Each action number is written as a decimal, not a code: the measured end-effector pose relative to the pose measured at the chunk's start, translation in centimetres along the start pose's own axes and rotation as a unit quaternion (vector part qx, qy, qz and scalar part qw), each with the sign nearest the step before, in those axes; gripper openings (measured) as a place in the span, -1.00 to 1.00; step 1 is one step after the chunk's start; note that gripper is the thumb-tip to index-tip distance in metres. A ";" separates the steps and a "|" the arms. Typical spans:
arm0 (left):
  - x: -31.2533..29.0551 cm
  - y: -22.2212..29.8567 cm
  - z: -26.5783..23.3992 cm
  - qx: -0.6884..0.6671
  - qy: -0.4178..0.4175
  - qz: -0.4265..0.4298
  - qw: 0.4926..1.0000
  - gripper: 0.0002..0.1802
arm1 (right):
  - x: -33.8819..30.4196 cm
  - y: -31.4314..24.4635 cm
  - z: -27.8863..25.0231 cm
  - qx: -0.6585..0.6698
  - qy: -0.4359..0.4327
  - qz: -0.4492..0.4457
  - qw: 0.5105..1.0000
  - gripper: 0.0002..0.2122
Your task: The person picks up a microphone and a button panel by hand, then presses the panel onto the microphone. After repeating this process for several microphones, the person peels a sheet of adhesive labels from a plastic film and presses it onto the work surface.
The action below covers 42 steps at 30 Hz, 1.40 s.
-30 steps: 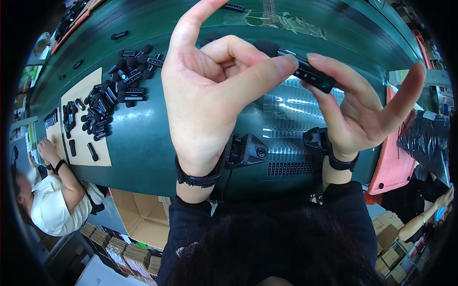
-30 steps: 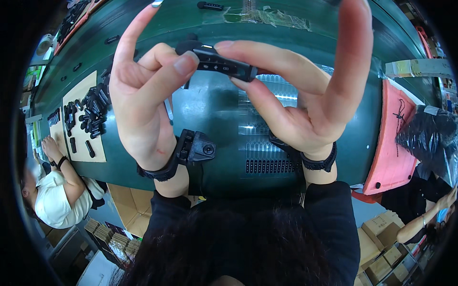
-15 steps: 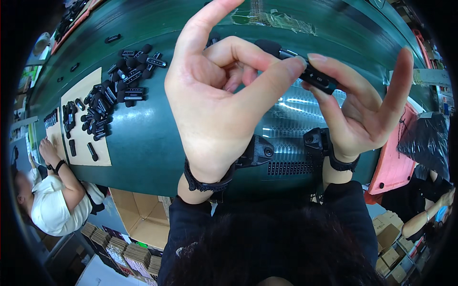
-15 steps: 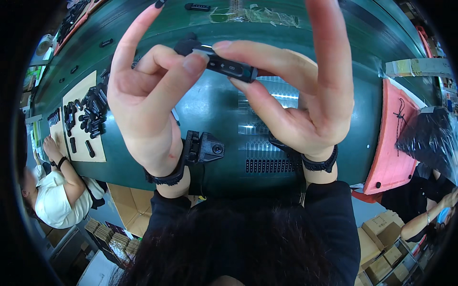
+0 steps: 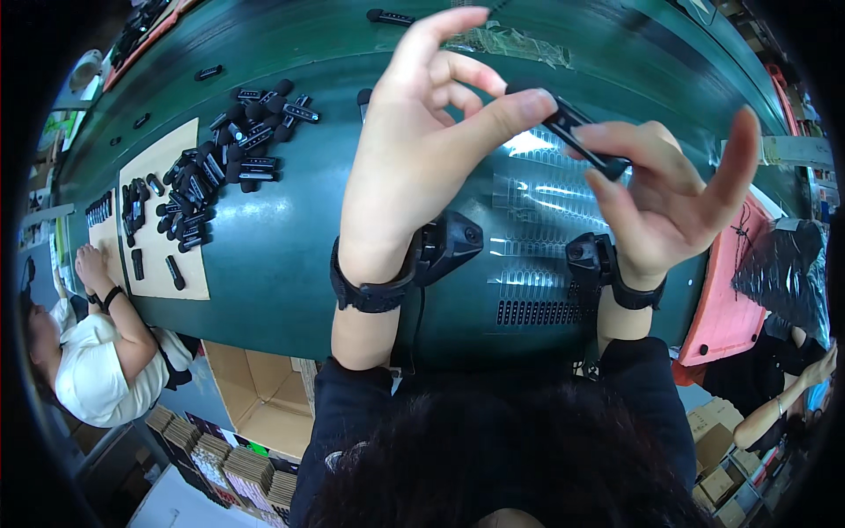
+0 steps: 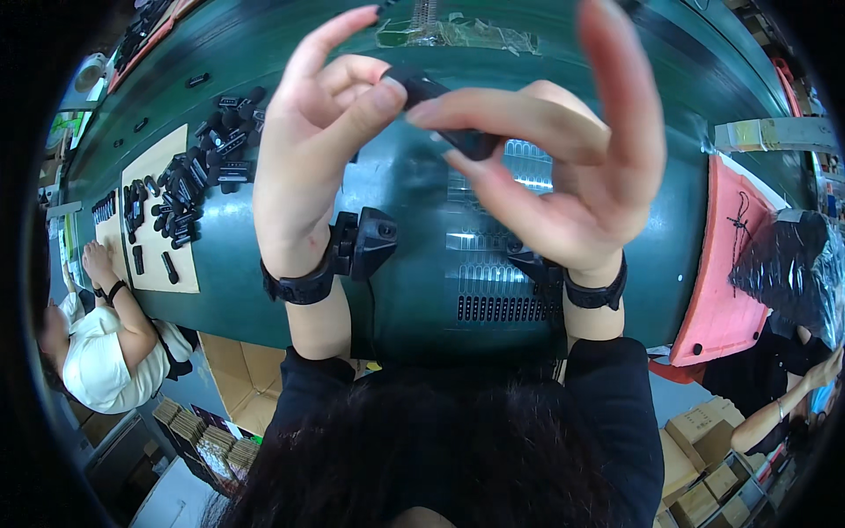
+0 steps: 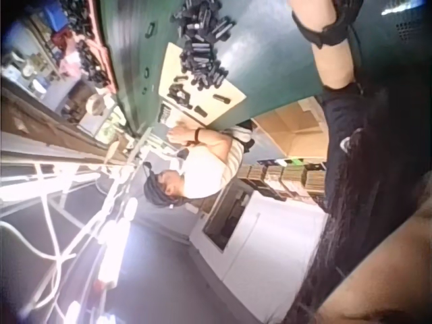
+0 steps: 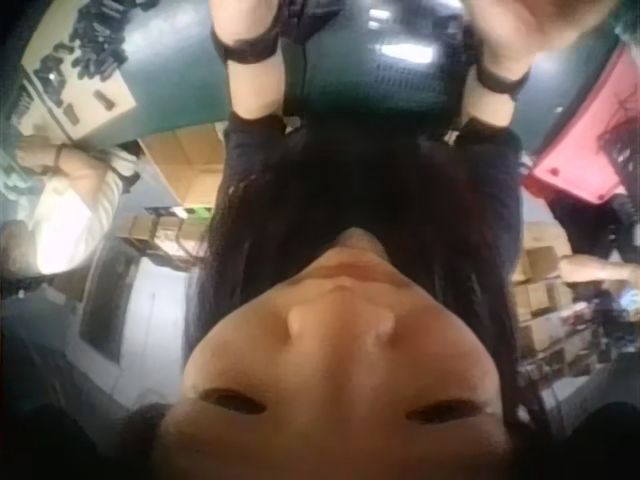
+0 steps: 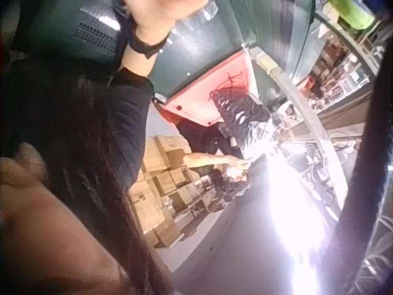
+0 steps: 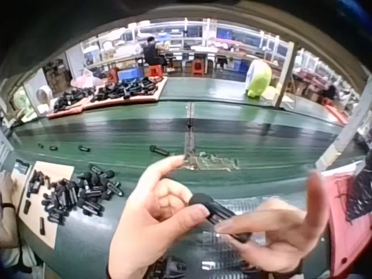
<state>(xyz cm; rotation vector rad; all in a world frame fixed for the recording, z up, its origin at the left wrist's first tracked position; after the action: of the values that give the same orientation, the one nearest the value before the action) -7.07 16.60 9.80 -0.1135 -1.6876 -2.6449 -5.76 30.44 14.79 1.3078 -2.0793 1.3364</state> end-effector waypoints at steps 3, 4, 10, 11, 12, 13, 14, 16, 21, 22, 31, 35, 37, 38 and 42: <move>-0.3 0.5 -0.1 -0.003 0.000 0.001 1.000 -0.42 | -0.8 1.3 -0.7 0.146 0.071 0.014 0.987 -0.20; -0.4 0.5 0.1 -0.011 -0.025 0.006 1.000 -0.42 | -1.1 1.8 -0.8 0.194 0.094 0.021 0.976 -0.20; -1.2 1.1 0.5 0.019 -0.036 0.086 0.995 -0.53 | -1.0 3.0 -0.1 0.182 0.100 0.030 0.978 -0.29; -1.2 1.2 0.5 0.019 -0.035 0.087 0.995 -0.53 | -0.9 3.0 0.2 0.185 0.112 0.069 0.974 -0.34; -1.1 1.2 0.4 0.032 -0.024 0.093 0.995 -0.53 | -0.9 3.2 0.2 0.187 0.123 0.107 0.969 -0.39; -1.1 1.3 0.2 0.044 -0.014 0.098 0.994 -0.53 | -0.7 3.2 0.1 0.186 0.123 0.107 0.969 -0.39; -1.2 1.5 0.1 0.057 -0.001 0.104 0.993 -0.53 | -0.6 3.4 0.3 0.197 0.099 0.140 0.965 -0.52; -1.3 1.8 -0.2 0.083 0.023 0.115 0.990 -0.53 | -0.5 3.8 0.8 0.215 0.051 0.208 0.953 -0.76; -1.3 2.4 -1.1 0.142 0.077 0.139 0.977 -0.53 | -0.4 4.7 1.6 0.219 -0.009 0.278 0.935 -0.78; -1.2 2.4 -1.3 0.153 0.088 0.144 0.974 -0.53 | -0.4 4.7 1.7 0.227 -0.015 0.277 0.934 -0.79; -2.2 4.0 -4.6 0.270 0.215 0.180 0.921 -0.53 | 2.9 8.6 4.7 0.265 -0.166 0.270 0.911 -0.76; -2.3 5.4 -5.1 0.306 0.241 0.204 0.898 -0.53 | 3.6 23.1 4.6 0.120 -0.142 0.342 0.921 -0.73; -3.5 6.4 -6.7 0.300 0.249 0.180 0.903 -0.61 | 2.6 28.1 4.5 -0.039 -0.209 0.426 0.879 -0.75; -4.0 6.6 -7.5 0.298 0.257 0.166 0.904 -0.65 | 2.3 28.6 5.5 -0.035 -0.212 0.420 0.882 -0.75; -5.2 7.2 -8.3 0.254 0.289 0.177 0.906 -0.74 | 4.0 22.5 6.7 -0.467 -0.111 0.005 0.877 -0.74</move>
<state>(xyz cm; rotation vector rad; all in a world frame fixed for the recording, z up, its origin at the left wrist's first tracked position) -2.13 5.86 12.48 0.3049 -1.8303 -1.6780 -25.42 25.65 2.25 0.9977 -2.3677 0.0566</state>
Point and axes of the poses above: each hand's wrist, its own x-axis towards the middle knuckle, its own z-axis out of the palm, y = z × x, the point moved 5 cm from there along x, towards the middle knuckle, and after that the axes turned 1 degree about -x, right-handed, at the moved point
